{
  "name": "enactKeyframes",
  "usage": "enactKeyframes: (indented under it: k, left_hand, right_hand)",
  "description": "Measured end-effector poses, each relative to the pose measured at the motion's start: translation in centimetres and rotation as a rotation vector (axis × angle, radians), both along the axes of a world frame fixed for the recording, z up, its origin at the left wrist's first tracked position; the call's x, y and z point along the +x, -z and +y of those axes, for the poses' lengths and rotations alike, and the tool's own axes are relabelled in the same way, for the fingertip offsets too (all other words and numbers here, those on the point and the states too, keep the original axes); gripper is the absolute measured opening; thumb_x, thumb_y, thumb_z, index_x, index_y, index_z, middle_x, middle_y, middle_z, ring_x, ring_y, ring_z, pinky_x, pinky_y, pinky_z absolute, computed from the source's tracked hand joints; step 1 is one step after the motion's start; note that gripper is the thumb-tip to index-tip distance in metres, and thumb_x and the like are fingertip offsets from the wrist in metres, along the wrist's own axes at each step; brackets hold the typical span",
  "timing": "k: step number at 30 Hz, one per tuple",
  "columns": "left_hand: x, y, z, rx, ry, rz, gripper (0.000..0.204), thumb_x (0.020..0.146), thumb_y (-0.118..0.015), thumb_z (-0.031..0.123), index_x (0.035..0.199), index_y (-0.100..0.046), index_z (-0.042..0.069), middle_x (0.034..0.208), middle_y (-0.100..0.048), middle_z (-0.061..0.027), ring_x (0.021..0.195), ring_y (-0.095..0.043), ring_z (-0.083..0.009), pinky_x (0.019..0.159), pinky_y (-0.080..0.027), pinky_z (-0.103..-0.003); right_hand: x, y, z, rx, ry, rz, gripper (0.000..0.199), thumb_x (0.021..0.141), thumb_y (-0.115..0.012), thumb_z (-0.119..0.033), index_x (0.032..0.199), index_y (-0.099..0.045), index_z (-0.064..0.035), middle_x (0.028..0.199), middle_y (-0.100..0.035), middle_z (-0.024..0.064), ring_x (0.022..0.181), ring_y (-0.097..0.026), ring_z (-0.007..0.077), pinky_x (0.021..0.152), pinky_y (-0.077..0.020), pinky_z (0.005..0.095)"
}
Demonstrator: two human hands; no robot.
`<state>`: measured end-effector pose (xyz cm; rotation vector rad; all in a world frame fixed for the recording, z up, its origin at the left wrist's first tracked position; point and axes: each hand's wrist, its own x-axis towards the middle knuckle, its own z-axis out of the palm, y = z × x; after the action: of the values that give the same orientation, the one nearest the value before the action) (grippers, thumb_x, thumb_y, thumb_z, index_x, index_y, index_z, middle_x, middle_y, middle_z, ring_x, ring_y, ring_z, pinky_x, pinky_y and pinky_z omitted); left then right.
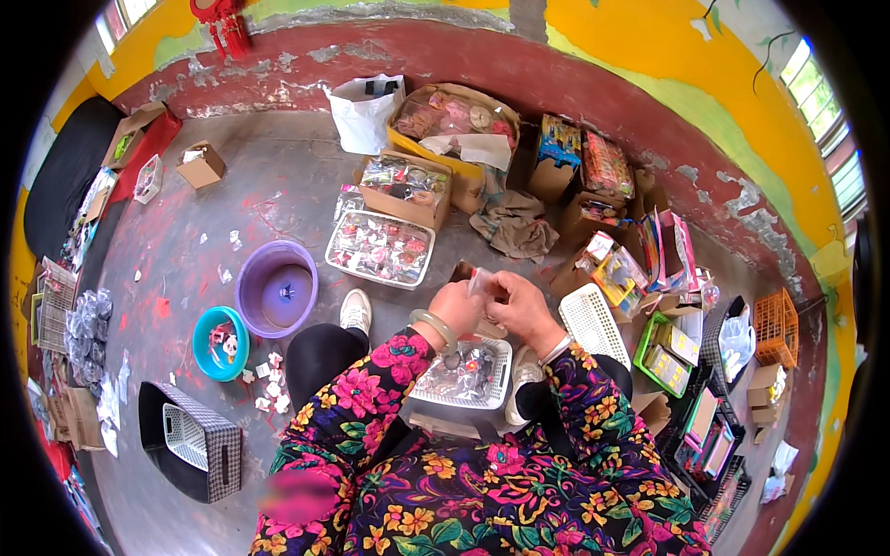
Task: The person sits on the floor surrounded by boxes and baskets, picking up small plastic bags containing hair accessories. They open the bags, remove the items, and place them into a white plastic basket. The person handles the items one by one, occasionally inspecting them before placing them in the basket.
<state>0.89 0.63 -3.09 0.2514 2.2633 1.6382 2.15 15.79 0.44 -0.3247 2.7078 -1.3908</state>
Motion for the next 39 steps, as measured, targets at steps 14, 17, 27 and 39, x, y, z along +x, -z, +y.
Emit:
enactKeyframes:
  k: [14, 17, 27, 39]
  left_hand:
    - [0.5, 0.8, 0.4, 0.103, -0.014, -0.006, 0.030, 0.079, -0.054, 0.026, 0.092, -0.060, 0.000, 0.077, -0.063, -0.0179, 0.073, -0.062, -0.0277, 0.067, -0.047, -0.036]
    - [-0.4, 2.5, 0.0, 0.349, -0.128, -0.084, 0.026, 0.082, -0.056, 0.020, 0.092, -0.059, -0.004, 0.079, -0.063, -0.0088, 0.072, -0.057, -0.0115, 0.061, -0.047, -0.027]
    - [-0.2, -2.6, 1.2, 0.926, -0.416, -0.300, 0.023, 0.086, -0.055, 0.015, 0.105, -0.053, 0.001, 0.087, -0.058, -0.0039, 0.074, -0.057, -0.0119, 0.061, -0.048, -0.026]
    - [-1.4, -5.6, -1.0, 0.188, -0.158, 0.532, 0.054, 0.067, -0.073, 0.013, 0.113, -0.048, 0.001, 0.112, -0.050, -0.0127, 0.105, -0.048, -0.0238, 0.091, -0.038, -0.032]
  right_hand:
    - [-0.1, -0.8, 1.5, -0.260, -0.007, -0.255, 0.018, 0.078, -0.058, -0.017, 0.083, -0.061, 0.0002, 0.073, -0.061, 0.0028, 0.066, -0.055, 0.0096, 0.061, -0.0445, 0.0235]
    - [-0.9, -0.8, 1.7, -0.322, 0.019, -0.380, 0.018, 0.078, -0.061, -0.018, 0.083, -0.062, -0.0006, 0.075, -0.061, 0.0029, 0.066, -0.053, 0.0085, 0.060, -0.0447, 0.0244]
    - [0.7, 0.5, -0.9, -0.849, 0.123, -0.735, 0.022, 0.078, -0.067, -0.022, 0.088, -0.056, -0.0058, 0.079, -0.060, 0.0023, 0.067, -0.057, 0.0104, 0.059, -0.0458, 0.0234]
    - [-0.8, -4.3, 5.4, -0.060, 0.042, 0.086, 0.007, 0.072, -0.060, -0.011, 0.076, -0.059, -0.0053, 0.070, -0.061, 0.0077, 0.062, -0.059, 0.0178, 0.055, -0.0443, 0.0292]
